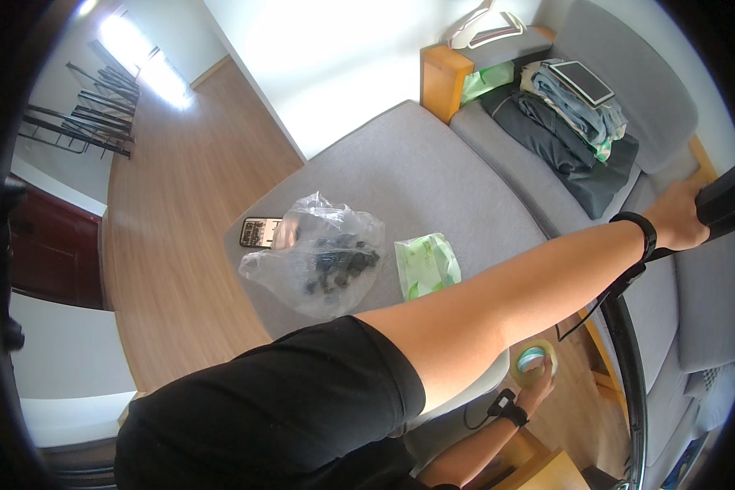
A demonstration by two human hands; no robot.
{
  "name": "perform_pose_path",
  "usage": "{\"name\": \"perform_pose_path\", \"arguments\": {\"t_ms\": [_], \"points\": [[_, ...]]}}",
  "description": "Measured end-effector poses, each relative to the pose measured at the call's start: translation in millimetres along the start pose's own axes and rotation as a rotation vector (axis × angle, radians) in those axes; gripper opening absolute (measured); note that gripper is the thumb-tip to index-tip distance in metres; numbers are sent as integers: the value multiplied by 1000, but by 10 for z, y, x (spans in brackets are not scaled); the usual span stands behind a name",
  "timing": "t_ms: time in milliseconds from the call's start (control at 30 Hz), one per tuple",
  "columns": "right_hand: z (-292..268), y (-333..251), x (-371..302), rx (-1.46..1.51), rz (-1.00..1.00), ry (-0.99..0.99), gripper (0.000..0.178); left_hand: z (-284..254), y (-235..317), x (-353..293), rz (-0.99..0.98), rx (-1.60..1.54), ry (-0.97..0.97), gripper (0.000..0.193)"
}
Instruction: The person aligns and secures a long black frame piece along the edge of a sofa using a power drill. They then apply masking tape to the frame and continue positioning the frame along the sofa edge.
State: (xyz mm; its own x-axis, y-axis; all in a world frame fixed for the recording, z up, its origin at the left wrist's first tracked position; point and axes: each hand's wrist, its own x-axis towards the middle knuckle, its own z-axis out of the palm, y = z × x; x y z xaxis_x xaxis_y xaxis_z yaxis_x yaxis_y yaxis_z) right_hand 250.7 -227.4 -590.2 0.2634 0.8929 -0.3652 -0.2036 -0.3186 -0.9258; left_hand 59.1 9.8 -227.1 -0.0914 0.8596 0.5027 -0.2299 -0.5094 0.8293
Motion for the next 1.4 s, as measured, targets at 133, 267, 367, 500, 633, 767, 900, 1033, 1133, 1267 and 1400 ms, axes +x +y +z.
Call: {"name": "perform_pose_path", "arguments": {"t_ms": [133, 267, 367, 500, 633, 767, 900, 1033, 1133, 1267, 1400], "points": [[-150, -78, -82, 341, 111, 51, 36, 29, -49, 14, -37, 0, -6, 26], [-122, -80, -114, -333, -49, 208, 40, 29, -46, 12, 10, -17, 9, 30], [-106, -44, -122, -342, -11, 229, 35, 12, -20, 5, 0, -38, -2, 31], [-193, 117, -135, -330, 43, 321, 24, -19, -46, -4, -56, -7, -66, 39], [-248, 335, 69, 277, 110, 195, 22, -8, -104, 31, 136, 143, 25, 39], [-107, 346, 489, 615, 105, 168, 18, -37, -142, 105, 233, 89, -54, 36], [147, 165, 734, 634, 80, 149, 16, -43, -127, 122, 161, 171, -78, 39], [190, 248, 835, -534, -503, 152, 49, -34, -74, 91, 138, 169, -95, 35], [19, 738, 1061, -268, -339, 45, 65, -27, -46, 74, 123, 171, -79, 32], [-99, 1707, 1435, -821, -602, 164, 39, -13, -48, 87, 149, 170, -96, 30], [121, 1810, 1337, -775, -282, 210, 39, -9, -39, 75, 149, 202, -66, 32]]}}
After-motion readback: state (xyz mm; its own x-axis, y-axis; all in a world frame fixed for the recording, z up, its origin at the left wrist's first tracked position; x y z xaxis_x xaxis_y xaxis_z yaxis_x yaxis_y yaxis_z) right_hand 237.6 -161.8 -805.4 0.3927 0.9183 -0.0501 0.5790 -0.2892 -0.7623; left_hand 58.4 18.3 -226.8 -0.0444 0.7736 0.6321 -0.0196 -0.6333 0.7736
